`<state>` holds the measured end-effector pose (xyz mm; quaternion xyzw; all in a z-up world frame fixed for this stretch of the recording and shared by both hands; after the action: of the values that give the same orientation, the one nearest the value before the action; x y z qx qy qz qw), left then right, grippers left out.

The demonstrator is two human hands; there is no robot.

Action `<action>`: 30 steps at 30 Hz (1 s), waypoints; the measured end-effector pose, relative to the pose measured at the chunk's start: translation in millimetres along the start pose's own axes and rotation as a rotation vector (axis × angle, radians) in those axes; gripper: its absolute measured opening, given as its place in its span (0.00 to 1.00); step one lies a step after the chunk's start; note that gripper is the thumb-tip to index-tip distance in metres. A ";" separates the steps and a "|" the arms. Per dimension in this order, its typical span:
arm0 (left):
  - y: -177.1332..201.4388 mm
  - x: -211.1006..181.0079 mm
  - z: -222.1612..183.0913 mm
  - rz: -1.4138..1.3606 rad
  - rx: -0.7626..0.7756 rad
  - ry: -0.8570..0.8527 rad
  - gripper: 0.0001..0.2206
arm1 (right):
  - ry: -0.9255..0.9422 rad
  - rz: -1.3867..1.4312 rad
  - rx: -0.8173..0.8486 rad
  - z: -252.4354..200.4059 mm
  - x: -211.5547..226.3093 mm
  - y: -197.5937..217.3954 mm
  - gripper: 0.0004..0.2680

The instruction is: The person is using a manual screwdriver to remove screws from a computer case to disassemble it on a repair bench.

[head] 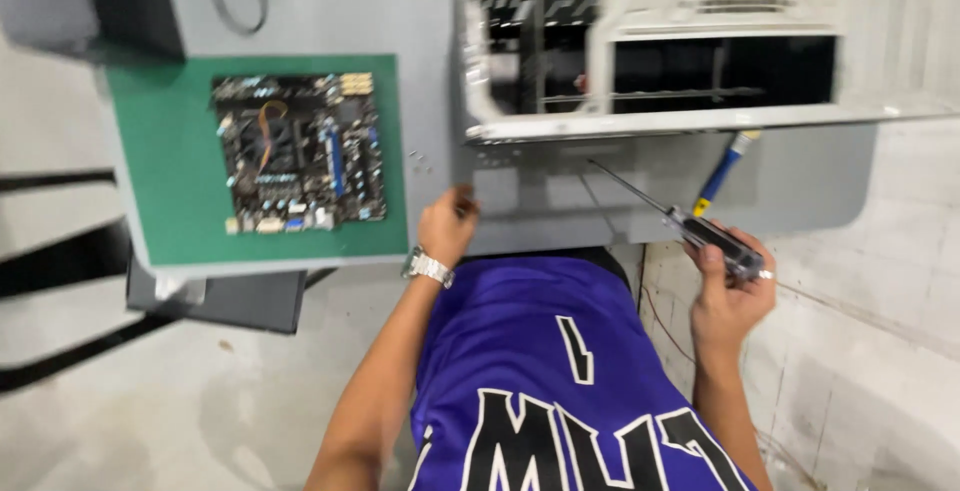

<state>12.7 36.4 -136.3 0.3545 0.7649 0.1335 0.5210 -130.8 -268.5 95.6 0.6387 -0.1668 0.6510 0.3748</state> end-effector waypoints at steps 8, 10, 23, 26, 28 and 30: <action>-78.7 -151.9 4.0 0.235 -0.047 -0.725 0.19 | 0.132 -0.043 -0.080 24.0 -10.3 6.2 0.12; -87.9 -178.5 8.2 0.240 -0.067 -0.813 0.19 | 0.140 -0.026 -0.079 30.0 -13.3 5.9 0.12; -124.4 -203.0 48.7 0.522 -0.067 -0.574 0.15 | 0.178 -0.027 0.019 40.1 -23.9 5.1 0.12; -132.2 -198.4 52.3 0.550 -0.129 -0.605 0.13 | 0.242 -0.080 0.058 42.9 -19.4 5.3 0.12; -139.9 -194.1 54.7 0.550 -0.130 -0.608 0.12 | 0.273 -0.106 0.073 43.2 -19.1 6.7 0.12; -146.0 -190.0 58.2 0.568 -0.122 -0.568 0.13 | 0.345 -0.175 0.095 42.8 -16.9 5.3 0.13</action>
<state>44.9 -206.7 -111.2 0.5429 0.4530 0.2139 0.6740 -106.0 -306.4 86.3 0.5466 -0.0130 0.7230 0.4222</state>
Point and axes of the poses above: each hand's wrist, its own z-axis towards the middle knuckle, its own y-axis out of the back of the hand, x = y × z, the point moved 6 cm from there along z, towards the middle knuckle, and after that the axes turned 3 degrees about -z, right-handed, at the moved point
